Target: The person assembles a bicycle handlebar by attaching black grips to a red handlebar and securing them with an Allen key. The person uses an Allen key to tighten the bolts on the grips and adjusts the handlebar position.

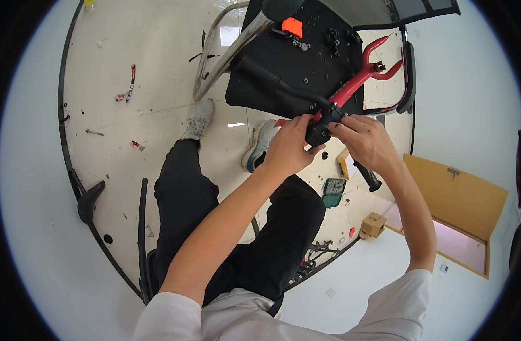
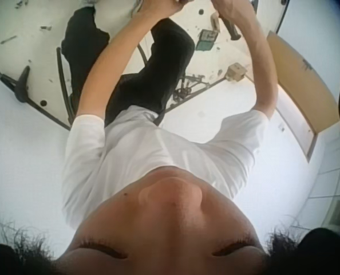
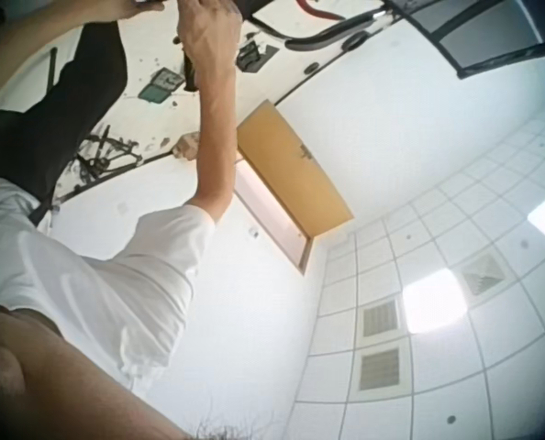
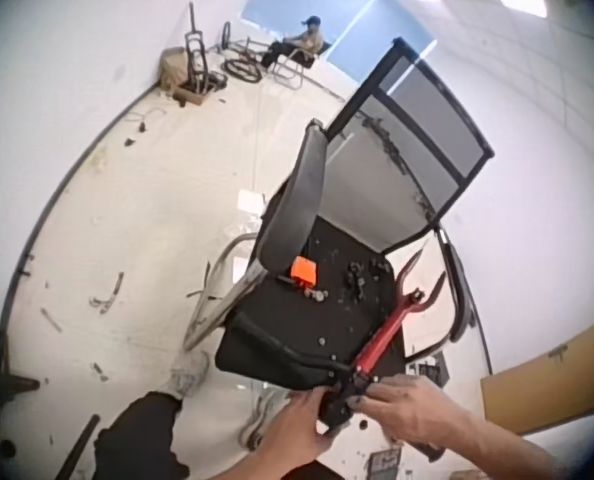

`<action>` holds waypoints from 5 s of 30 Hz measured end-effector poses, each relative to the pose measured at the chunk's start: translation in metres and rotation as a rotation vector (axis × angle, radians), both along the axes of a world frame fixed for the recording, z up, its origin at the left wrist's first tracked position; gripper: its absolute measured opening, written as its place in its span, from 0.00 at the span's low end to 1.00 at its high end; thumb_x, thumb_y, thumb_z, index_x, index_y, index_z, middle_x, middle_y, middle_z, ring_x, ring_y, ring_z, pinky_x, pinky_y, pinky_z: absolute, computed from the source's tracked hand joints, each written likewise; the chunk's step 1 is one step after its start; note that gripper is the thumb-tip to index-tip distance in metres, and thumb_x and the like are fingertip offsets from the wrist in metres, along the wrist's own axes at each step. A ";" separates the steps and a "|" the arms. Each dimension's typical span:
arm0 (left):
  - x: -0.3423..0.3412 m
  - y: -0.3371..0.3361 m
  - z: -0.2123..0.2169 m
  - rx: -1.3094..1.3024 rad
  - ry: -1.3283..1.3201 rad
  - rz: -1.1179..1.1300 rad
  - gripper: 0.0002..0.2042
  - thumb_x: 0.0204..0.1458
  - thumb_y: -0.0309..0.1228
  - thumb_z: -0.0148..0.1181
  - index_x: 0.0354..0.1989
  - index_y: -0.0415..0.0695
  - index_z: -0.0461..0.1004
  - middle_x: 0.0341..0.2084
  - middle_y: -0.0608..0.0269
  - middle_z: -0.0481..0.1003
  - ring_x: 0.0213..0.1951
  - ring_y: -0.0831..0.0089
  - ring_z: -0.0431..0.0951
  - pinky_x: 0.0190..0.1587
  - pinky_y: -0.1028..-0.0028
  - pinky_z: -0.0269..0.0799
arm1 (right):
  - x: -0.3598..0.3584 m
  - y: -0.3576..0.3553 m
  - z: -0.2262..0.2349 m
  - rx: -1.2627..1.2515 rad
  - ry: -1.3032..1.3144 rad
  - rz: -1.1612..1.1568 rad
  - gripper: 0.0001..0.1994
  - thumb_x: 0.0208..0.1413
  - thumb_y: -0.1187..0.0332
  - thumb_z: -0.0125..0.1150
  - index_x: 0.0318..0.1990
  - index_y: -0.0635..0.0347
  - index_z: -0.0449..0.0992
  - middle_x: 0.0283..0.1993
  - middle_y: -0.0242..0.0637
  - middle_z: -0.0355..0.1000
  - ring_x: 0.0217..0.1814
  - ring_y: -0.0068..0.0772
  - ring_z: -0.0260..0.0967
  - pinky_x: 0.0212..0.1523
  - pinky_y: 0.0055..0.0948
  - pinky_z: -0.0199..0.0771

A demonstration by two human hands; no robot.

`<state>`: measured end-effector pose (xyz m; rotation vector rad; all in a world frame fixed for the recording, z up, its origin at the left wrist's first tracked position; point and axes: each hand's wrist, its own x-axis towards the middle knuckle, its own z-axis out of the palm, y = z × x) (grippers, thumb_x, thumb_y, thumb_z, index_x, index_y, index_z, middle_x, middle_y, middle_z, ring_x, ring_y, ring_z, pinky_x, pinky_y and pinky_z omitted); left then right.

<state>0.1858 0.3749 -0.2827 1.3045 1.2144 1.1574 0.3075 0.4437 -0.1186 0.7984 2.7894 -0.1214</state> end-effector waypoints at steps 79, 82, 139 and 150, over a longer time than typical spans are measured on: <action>-0.015 -0.066 0.005 -0.580 -0.767 -0.619 0.14 0.64 0.36 0.46 0.36 0.36 0.73 0.13 0.60 0.72 0.09 0.72 0.71 0.10 0.74 0.63 | -0.090 -0.034 -0.029 -0.019 -0.062 0.548 0.07 0.40 0.69 0.63 0.25 0.57 0.70 0.28 0.29 0.65 0.34 0.28 0.70 0.37 0.27 0.71; -0.014 -0.069 0.024 -0.583 -0.667 -0.449 0.11 0.61 0.31 0.50 0.38 0.35 0.73 0.11 0.61 0.71 0.08 0.72 0.70 0.09 0.72 0.62 | -0.102 -0.024 -0.040 -0.016 -0.073 0.578 0.06 0.42 0.67 0.62 0.24 0.55 0.71 0.27 0.27 0.65 0.34 0.26 0.70 0.35 0.26 0.70; 0.033 -0.092 -0.009 -0.189 -0.688 -0.023 0.11 0.50 0.30 0.64 0.36 0.37 0.72 0.25 0.57 0.77 0.27 0.72 0.78 0.30 0.72 0.71 | -0.044 -0.103 -0.024 -0.094 0.247 -0.442 0.12 0.42 0.68 0.70 0.29 0.66 0.75 0.26 0.39 0.66 0.28 0.41 0.70 0.32 0.35 0.74; 0.019 -0.023 -0.041 -0.033 -0.402 0.295 0.32 0.41 0.31 0.72 0.56 0.38 0.64 0.45 0.55 0.71 0.45 0.62 0.74 0.47 0.64 0.70 | -0.044 -0.056 -0.008 -0.095 0.167 -0.046 0.21 0.38 0.58 0.77 0.39 0.56 0.78 0.42 0.33 0.72 0.40 0.37 0.75 0.37 0.32 0.76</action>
